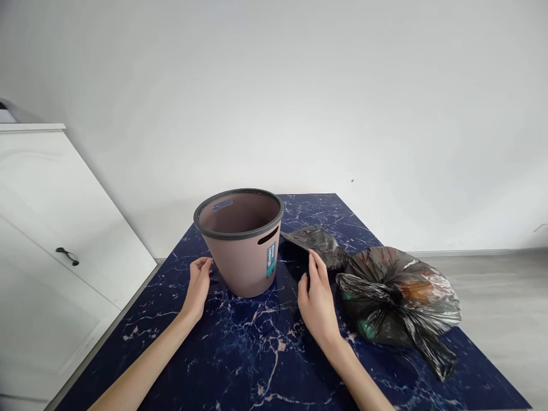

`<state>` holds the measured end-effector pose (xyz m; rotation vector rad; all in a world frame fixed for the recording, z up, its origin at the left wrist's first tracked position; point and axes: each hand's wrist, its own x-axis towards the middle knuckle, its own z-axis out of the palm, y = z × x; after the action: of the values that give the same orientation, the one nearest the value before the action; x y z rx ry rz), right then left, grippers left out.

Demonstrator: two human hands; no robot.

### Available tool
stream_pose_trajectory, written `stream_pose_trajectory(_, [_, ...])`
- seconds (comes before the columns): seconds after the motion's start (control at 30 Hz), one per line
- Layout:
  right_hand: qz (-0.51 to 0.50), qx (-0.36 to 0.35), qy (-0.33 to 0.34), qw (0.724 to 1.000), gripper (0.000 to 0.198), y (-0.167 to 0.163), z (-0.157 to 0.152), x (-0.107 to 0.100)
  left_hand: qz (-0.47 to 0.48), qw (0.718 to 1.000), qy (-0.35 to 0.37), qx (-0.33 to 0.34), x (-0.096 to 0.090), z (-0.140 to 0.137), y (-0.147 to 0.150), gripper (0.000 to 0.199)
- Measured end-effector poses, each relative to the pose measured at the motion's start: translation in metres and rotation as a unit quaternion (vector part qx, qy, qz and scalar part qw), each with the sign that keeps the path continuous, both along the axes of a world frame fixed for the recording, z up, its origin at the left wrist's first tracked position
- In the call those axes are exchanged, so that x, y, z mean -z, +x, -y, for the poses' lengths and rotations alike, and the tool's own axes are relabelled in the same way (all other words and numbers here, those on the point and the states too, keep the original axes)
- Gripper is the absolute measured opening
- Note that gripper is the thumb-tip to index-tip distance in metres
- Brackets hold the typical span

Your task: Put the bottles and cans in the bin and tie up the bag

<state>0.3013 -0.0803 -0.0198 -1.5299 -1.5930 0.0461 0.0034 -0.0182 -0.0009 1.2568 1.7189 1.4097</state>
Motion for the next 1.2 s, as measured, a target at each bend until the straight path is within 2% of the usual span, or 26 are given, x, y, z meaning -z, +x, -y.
stream_pose_trajectory(0.13, [-0.032, -0.058, 0.004, 0.998, 0.061, -0.015, 0.066, -0.006, 0.043, 0.999, -0.027, 0.017, -0.013, 0.057, 0.002, 0.035])
stream_pose_trajectory(0.2, [-0.016, -0.082, -0.018, 0.996, 0.063, -0.022, 0.095, -0.003, 0.062, 0.995, -0.017, 0.076, -0.022, 0.090, 0.006, 0.037])
stream_pose_trajectory(0.3, [-0.008, -0.113, -0.048, 0.992, 0.059, -0.032, 0.130, 0.004, -0.033, 0.980, -0.045, 0.191, -0.031, 0.128, 0.017, 0.044])
stream_pose_trajectory(0.37, [-0.021, -0.130, -0.056, 0.990, 0.053, -0.036, 0.146, 0.005, -0.092, 0.960, -0.080, 0.252, -0.034, 0.141, 0.030, 0.048])
stream_pose_trajectory(0.43, [-0.027, -0.147, -0.052, 0.987, 0.046, -0.035, 0.155, 0.000, -0.122, 0.945, -0.107, 0.284, -0.034, 0.143, 0.046, 0.050])
stream_pose_trajectory(0.5, [-0.034, -0.150, -0.044, 0.987, 0.041, -0.029, 0.157, -0.008, -0.152, 0.939, -0.110, 0.287, -0.033, 0.139, 0.062, 0.049])
stream_pose_trajectory(0.63, [-0.064, -0.109, -0.046, 0.991, 0.032, -0.011, 0.148, -0.022, -0.218, 0.933, -0.088, 0.272, -0.027, 0.122, 0.088, 0.045])
stream_pose_trajectory(0.73, [-0.077, -0.088, -0.053, 0.992, 0.029, -0.003, 0.143, -0.023, -0.257, 0.927, -0.075, 0.264, -0.021, 0.113, 0.102, 0.038])
stream_pose_trajectory(0.83, [-0.102, -0.077, -0.061, 0.990, 0.028, 0.001, 0.145, -0.020, -0.233, 0.930, -0.054, 0.280, -0.020, 0.114, 0.109, 0.036])
stream_pose_trajectory(1.0, [-0.159, -0.057, -0.093, 0.981, 0.026, 0.008, 0.157, -0.018, -0.149, 0.943, -0.044, 0.294, -0.032, 0.133, 0.093, 0.041])
stream_pose_trajectory(1.1, [-0.146, -0.046, -0.092, 0.984, 0.026, 0.017, 0.157, -0.021, -0.161, 0.947, -0.039, 0.275, -0.037, 0.146, 0.069, 0.041])
stream_pose_trajectory(1.2, [-0.082, -0.060, -0.060, 0.993, 0.026, 0.025, 0.149, -0.024, -0.202, 0.947, -0.040, 0.247, -0.037, 0.153, 0.043, 0.039])
